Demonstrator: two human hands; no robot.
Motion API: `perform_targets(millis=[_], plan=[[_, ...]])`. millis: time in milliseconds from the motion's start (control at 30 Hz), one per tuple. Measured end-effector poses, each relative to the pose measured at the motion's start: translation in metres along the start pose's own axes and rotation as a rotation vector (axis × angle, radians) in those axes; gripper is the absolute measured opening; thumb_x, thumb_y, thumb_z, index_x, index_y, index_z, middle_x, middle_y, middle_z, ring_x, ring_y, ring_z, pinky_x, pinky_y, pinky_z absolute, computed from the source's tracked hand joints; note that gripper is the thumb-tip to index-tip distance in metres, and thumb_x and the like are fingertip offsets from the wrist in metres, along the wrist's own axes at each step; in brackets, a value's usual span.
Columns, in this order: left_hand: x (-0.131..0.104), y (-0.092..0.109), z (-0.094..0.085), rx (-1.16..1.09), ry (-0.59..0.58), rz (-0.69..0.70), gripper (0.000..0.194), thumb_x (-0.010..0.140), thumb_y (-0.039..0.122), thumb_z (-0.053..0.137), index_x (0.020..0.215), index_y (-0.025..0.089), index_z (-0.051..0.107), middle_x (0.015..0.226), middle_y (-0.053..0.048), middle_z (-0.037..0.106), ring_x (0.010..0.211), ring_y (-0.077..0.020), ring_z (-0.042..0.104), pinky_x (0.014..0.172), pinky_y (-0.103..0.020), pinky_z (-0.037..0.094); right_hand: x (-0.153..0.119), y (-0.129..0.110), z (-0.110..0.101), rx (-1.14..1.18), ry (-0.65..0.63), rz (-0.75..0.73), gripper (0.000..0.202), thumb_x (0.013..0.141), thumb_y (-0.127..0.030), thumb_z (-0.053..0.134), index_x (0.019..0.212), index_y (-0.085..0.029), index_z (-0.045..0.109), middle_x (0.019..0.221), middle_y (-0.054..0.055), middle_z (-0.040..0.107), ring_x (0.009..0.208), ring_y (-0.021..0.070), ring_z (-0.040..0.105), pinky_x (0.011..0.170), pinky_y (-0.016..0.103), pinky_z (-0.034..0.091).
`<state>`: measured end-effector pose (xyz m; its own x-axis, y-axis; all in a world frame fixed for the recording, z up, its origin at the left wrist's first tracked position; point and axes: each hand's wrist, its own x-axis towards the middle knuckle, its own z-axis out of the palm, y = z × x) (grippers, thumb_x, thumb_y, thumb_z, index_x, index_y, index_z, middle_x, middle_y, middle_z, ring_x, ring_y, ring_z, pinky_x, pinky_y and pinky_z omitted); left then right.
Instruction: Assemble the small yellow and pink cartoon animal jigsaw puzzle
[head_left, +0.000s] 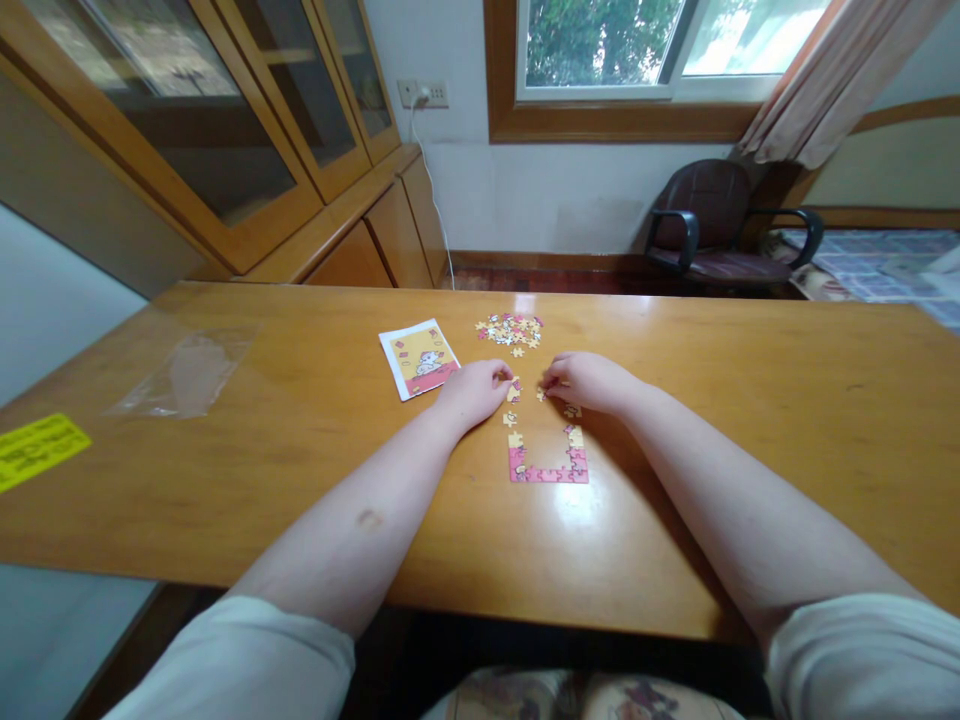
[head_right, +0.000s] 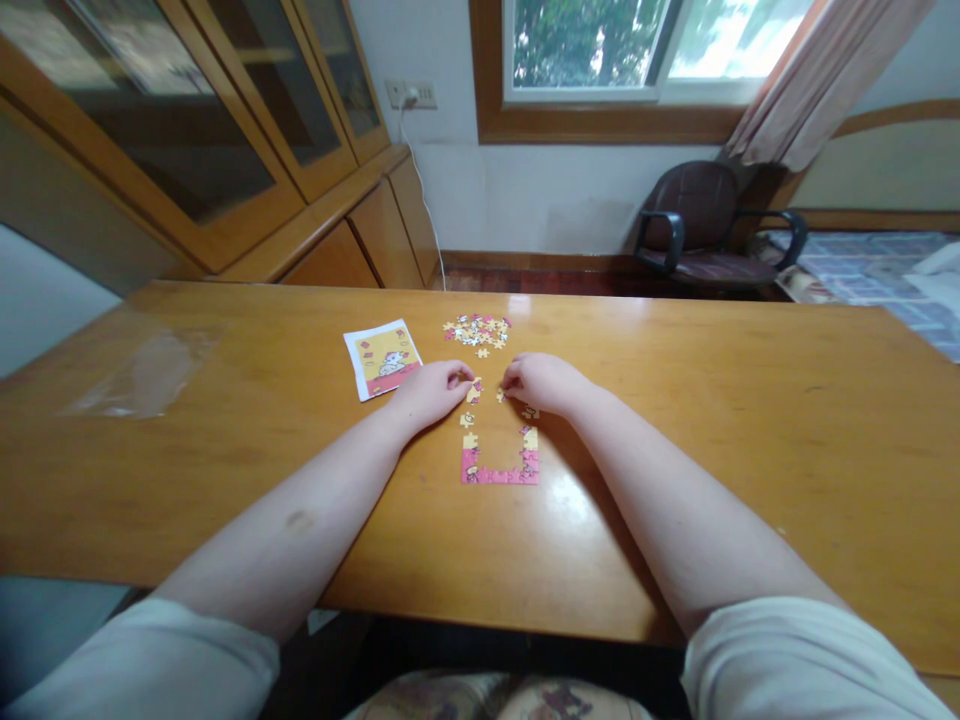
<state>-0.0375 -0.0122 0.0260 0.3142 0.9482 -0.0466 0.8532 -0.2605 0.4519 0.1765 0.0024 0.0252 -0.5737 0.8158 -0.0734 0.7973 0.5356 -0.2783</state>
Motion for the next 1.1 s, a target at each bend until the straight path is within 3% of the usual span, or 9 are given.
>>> perform_targets(millis=[100, 300, 467, 567, 700, 867, 1100], plan=[[0.000, 0.000, -0.001, 0.001, 0.003, 0.001, 0.023, 0.082, 0.030, 0.052, 0.095, 0.023, 0.069, 0.085, -0.004, 0.070, 0.083, -0.0198, 0.062, 0.070, -0.028, 0.044, -0.001, 0.000, 0.000, -0.006, 0.012, 0.004, 0.018, 0.083, -0.025, 0.058, 0.090, -0.025, 0.074, 0.094, 0.004, 0.070, 0.086, 0.0173, 0.062, 0.076, 0.025, 0.045], [0.001, -0.001, 0.001, 0.009, 0.001, 0.005, 0.023, 0.082, 0.031, 0.051, 0.096, 0.022, 0.068, 0.085, -0.004, 0.070, 0.082, -0.0196, 0.062, 0.068, -0.027, 0.043, -0.004, -0.011, -0.003, -0.008, 0.007, 0.051, 0.027, 0.079, -0.042, 0.064, 0.093, -0.021, 0.072, 0.091, 0.006, 0.069, 0.082, 0.0191, 0.063, 0.072, 0.027, 0.045], [0.002, -0.003, 0.003, 0.003, 0.006, 0.011, 0.023, 0.083, 0.033, 0.052, 0.095, 0.022, 0.069, 0.086, -0.004, 0.070, 0.082, -0.0199, 0.062, 0.068, -0.028, 0.044, -0.004, -0.017, -0.004, 0.074, -0.029, -0.017, 0.018, 0.080, -0.025, 0.064, 0.094, -0.022, 0.074, 0.096, 0.005, 0.069, 0.085, 0.0174, 0.063, 0.079, 0.025, 0.046], [0.002, -0.003, 0.003, 0.000, 0.010, 0.013, 0.023, 0.083, 0.032, 0.052, 0.095, 0.023, 0.068, 0.086, -0.004, 0.070, 0.081, -0.0199, 0.062, 0.069, -0.028, 0.044, -0.004, -0.014, -0.005, 0.135, -0.024, -0.071, 0.025, 0.084, -0.016, 0.055, 0.096, -0.025, 0.075, 0.098, 0.003, 0.068, 0.087, 0.0155, 0.064, 0.081, 0.023, 0.046], [0.002, -0.004, 0.003, 0.001, 0.012, 0.016, 0.022, 0.083, 0.031, 0.052, 0.095, 0.023, 0.068, 0.086, -0.004, 0.070, 0.081, -0.0197, 0.062, 0.069, -0.028, 0.044, -0.005, -0.013, -0.008, 0.099, 0.023, -0.028, 0.023, 0.085, -0.021, 0.054, 0.095, -0.024, 0.075, 0.096, 0.005, 0.069, 0.087, 0.0172, 0.063, 0.080, 0.025, 0.046], [0.002, -0.003, 0.002, 0.001, 0.008, 0.010, 0.021, 0.082, 0.032, 0.053, 0.094, 0.024, 0.068, 0.085, -0.003, 0.069, 0.080, -0.0194, 0.062, 0.067, -0.028, 0.043, -0.006, -0.018, -0.010, 0.025, -0.030, 0.021, 0.018, 0.078, -0.033, 0.065, 0.089, -0.023, 0.075, 0.092, 0.005, 0.070, 0.082, 0.0182, 0.063, 0.073, 0.026, 0.046], [0.001, -0.005, 0.000, 0.029, -0.030, 0.053, 0.030, 0.082, 0.042, 0.053, 0.102, 0.024, 0.066, 0.086, -0.004, 0.068, 0.078, -0.0200, 0.062, 0.063, -0.028, 0.042, -0.003, -0.015, -0.004, 0.004, -0.045, 0.008, 0.018, 0.078, -0.029, 0.063, 0.089, -0.025, 0.076, 0.092, 0.003, 0.071, 0.079, 0.0173, 0.063, 0.071, 0.025, 0.045]])
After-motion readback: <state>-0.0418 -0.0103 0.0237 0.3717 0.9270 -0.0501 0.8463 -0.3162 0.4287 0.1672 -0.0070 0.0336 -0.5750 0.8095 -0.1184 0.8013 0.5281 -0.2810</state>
